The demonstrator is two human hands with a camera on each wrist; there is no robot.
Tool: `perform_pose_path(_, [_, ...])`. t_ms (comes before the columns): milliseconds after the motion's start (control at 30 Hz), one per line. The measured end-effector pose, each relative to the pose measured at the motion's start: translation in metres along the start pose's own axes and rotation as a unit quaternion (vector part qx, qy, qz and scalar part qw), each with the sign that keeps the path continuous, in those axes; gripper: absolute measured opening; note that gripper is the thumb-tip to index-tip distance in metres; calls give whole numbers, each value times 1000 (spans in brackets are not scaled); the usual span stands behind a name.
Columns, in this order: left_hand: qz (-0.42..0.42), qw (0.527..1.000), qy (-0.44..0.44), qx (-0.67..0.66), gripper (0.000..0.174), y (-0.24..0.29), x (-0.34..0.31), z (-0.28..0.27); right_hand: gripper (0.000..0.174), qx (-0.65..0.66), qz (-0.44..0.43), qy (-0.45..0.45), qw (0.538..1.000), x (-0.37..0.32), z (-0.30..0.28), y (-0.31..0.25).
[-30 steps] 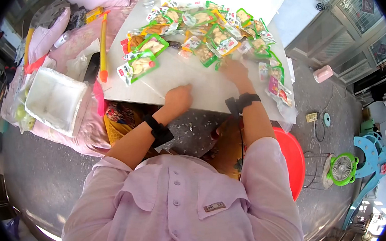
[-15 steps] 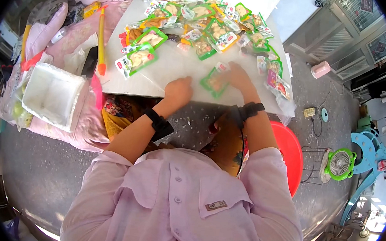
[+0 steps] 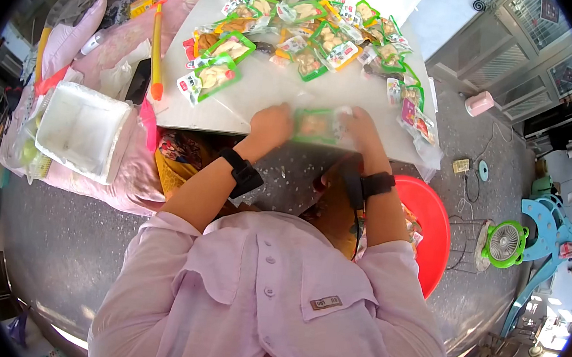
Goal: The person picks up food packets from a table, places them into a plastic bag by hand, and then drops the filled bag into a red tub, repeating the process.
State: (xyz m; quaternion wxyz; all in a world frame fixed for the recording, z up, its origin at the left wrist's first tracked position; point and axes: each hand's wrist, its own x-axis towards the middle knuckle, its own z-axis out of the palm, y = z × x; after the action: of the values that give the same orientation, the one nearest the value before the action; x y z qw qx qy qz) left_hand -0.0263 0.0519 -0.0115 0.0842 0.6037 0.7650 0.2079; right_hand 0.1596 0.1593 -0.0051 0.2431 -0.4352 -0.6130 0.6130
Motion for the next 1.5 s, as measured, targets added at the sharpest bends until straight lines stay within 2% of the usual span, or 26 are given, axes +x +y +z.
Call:
perform_pose_path(100, [-1, 1000, -14, -5, 25, -2, 1, 1, 13, 189, 14, 30, 982, -26, 8, -4])
perform_pose_path(200, [-2, 999, -22, -38, 28, 1, -1, 0, 13, 298, -10, 16, 954, -36, 3, 7])
perform_pose_path(300, [-2, 999, -35, -39, 30, 5, -1, 3, 18, 281, -4, 0, 960, -37, -1, 13])
perform_pose_path(400, [-4, 998, -22, -60, 20, 11, -4, 2, 12, 296, 29, -9, 955, -33, -1, 11])
perform_pose_path(500, [-2, 995, -45, -86, 32, 14, -7, -1, 12, 300, 38, 5, 953, -25, 0, 14])
perform_pose_path(600, [8, 995, -23, -101, 31, 19, -12, -3, 11, 302, 33, 54, 951, -25, 7, 12])
perform_pose_path(700, [26, 995, 25, -91, 14, 21, -12, -7, 10, 356, -17, 91, 930, -23, 22, 17])
perform_pose_path(800, [61, 995, 37, -73, 14, 15, -10, -3, 8, 371, -73, 109, 919, -15, 24, 26])
perform_pose_path(900, [56, 997, -9, -58, 24, 20, -8, -4, 7, 427, -85, 46, 899, -12, 29, 34])
perform_pose_path(1000, [68, 996, 10, -56, 24, 24, -8, -7, 7, 414, -83, 142, 895, -9, 53, 32])
perform_pose_path(1067, [70, 996, 12, -58, 24, 22, -7, -3, 11, 281, -59, 118, 951, -12, 52, 26])
perform_pose_path(1133, [87, 994, 30, -65, 25, 22, -8, -2, 15, 141, -33, 89, 985, -21, 52, 9])
perform_pose_path(1200, [123, 987, 63, -78, 25, 26, -14, -5, 19, -2, -6, 59, 998, -28, 51, -7])
perform_pose_path(1300, [126, 988, 51, -77, 25, 32, -19, -16, 23, -115, 55, 9, 992, -35, 39, -23])
perform_pose_path(1400, [127, 990, 38, -50, 26, 29, -18, -13, 20, -75, 59, -6, 995, -35, 33, -15])
perform_pose_path(1500, [126, 990, 40, -52, 26, 26, -15, -11, 19, 69, 25, -42, 996, -29, 32, 0])
